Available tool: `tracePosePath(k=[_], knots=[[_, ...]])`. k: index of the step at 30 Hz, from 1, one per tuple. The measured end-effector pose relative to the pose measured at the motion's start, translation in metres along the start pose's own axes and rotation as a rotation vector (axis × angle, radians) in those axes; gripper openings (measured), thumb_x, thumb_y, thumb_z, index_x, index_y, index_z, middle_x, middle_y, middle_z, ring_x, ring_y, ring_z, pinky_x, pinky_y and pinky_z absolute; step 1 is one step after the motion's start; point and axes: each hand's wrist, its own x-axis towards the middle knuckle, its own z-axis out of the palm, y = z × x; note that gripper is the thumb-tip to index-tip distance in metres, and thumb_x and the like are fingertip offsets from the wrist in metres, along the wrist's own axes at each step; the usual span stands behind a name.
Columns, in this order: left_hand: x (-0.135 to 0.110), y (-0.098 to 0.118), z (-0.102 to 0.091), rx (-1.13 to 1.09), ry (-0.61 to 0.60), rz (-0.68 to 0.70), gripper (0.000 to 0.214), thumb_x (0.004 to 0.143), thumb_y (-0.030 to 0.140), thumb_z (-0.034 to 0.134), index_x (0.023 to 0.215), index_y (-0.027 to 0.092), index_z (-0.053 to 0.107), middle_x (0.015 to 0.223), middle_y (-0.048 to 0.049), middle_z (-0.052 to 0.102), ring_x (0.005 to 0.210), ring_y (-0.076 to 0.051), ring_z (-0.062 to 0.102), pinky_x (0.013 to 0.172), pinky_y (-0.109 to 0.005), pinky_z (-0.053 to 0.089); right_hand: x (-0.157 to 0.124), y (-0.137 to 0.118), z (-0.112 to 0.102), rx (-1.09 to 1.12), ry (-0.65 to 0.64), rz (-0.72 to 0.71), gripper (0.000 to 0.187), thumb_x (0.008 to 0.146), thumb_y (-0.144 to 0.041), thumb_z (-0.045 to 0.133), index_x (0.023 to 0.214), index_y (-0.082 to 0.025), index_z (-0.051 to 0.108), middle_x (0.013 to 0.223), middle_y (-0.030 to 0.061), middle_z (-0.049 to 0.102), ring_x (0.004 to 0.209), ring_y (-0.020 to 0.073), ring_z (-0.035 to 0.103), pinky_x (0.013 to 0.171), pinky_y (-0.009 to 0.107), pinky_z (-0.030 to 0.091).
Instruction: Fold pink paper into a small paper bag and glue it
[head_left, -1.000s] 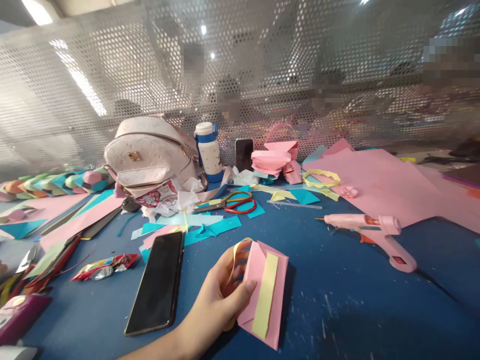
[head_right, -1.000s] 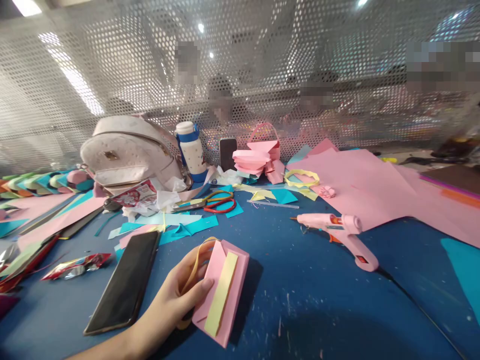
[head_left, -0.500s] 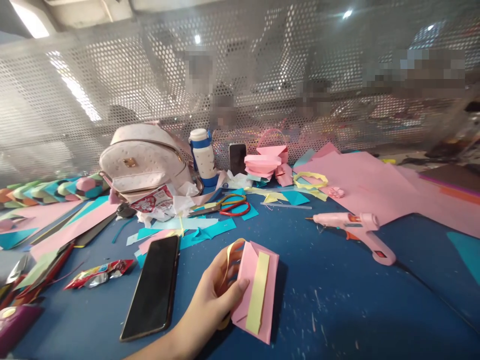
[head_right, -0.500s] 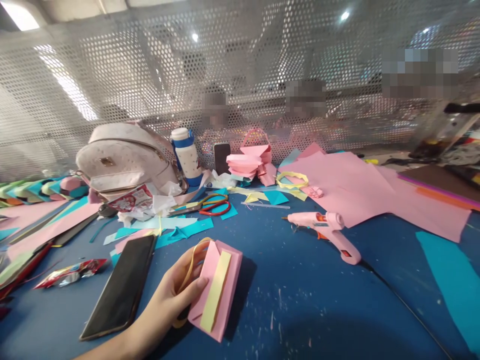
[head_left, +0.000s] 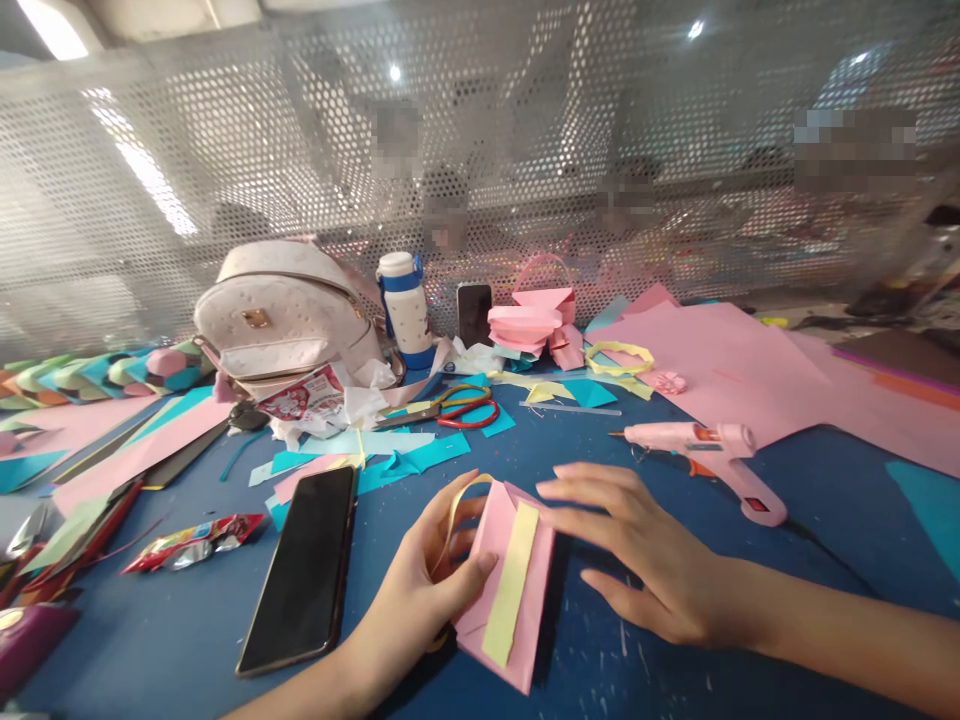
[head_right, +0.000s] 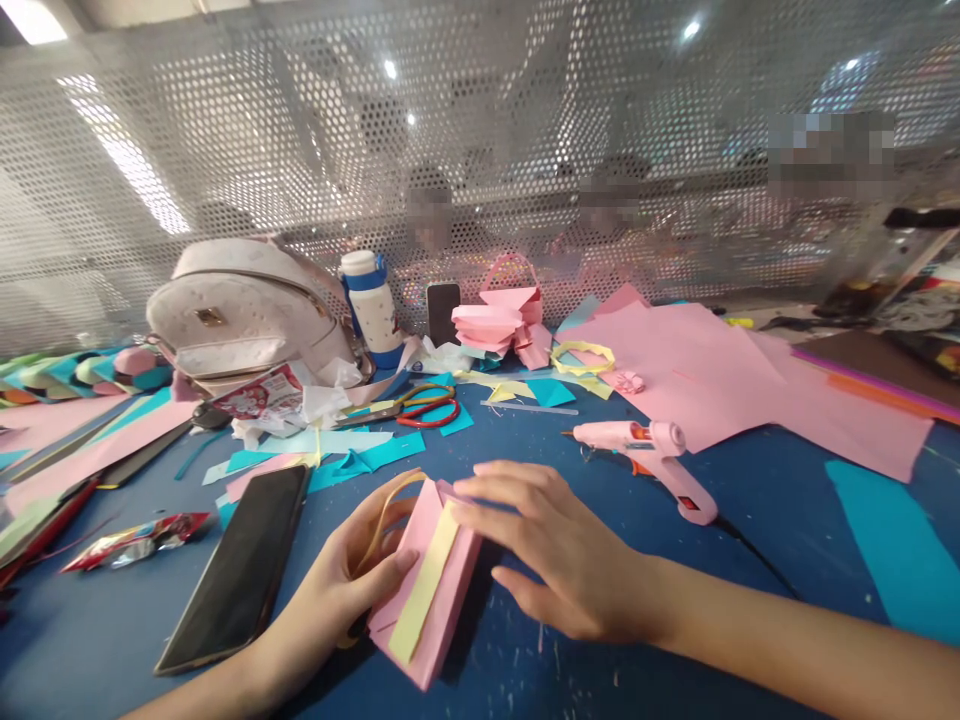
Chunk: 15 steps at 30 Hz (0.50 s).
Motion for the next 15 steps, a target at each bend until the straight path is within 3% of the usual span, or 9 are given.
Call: tracePosePath(k=[3,6,12,15], knots=[[0.005,0.008,-0.004,0.037,-0.057,-0.129,0.087,0.081,0.04,0.075,0.152,0.023,0.026,0.142,-0.0147,0.051,0.115,-0.027,0.062,0.104,-0.041,0.045,0.013,0.017,0.01,0.258,-0.029,0.132,0.052,0.098,-0.033,0.05,0.146,-0.025,0.033,0.146,0.0104,0.044,0.14,0.0234,0.035,0.114,0.04,0.036],[0.009,0.014,-0.008,0.095,-0.11,-0.16,0.087,0.082,0.039,0.075,0.153,0.028,0.025,0.15,-0.0132,0.042,0.121,-0.029,0.058,0.108,-0.044,0.041,0.011,0.019,0.012,0.436,-0.089,0.2,0.047,0.098,-0.037,0.051,0.143,-0.03,0.038,0.144,0.0061,0.046,0.137,0.0209,0.039,0.113,0.037,0.037],[0.013,0.015,-0.013,0.285,-0.15,0.018,0.074,0.089,0.033,0.065,0.151,0.038,0.025,0.161,-0.0023,0.025,0.148,-0.025,0.023,0.114,-0.041,0.036,0.009,0.015,0.009,0.521,-0.076,0.245,0.036,0.098,-0.031,0.054,0.133,-0.031,0.047,0.133,0.0043,0.055,0.126,0.0184,0.05,0.107,0.032,0.042],[0.01,0.025,-0.015,0.636,-0.113,0.178,0.071,0.092,0.03,0.06,0.151,0.042,0.023,0.163,0.002,0.014,0.15,-0.025,0.014,0.121,-0.046,0.024,0.011,0.017,0.01,0.502,-0.062,0.285,0.032,0.098,-0.029,0.054,0.129,-0.029,0.05,0.127,0.0047,0.058,0.121,0.0179,0.053,0.104,0.031,0.043]])
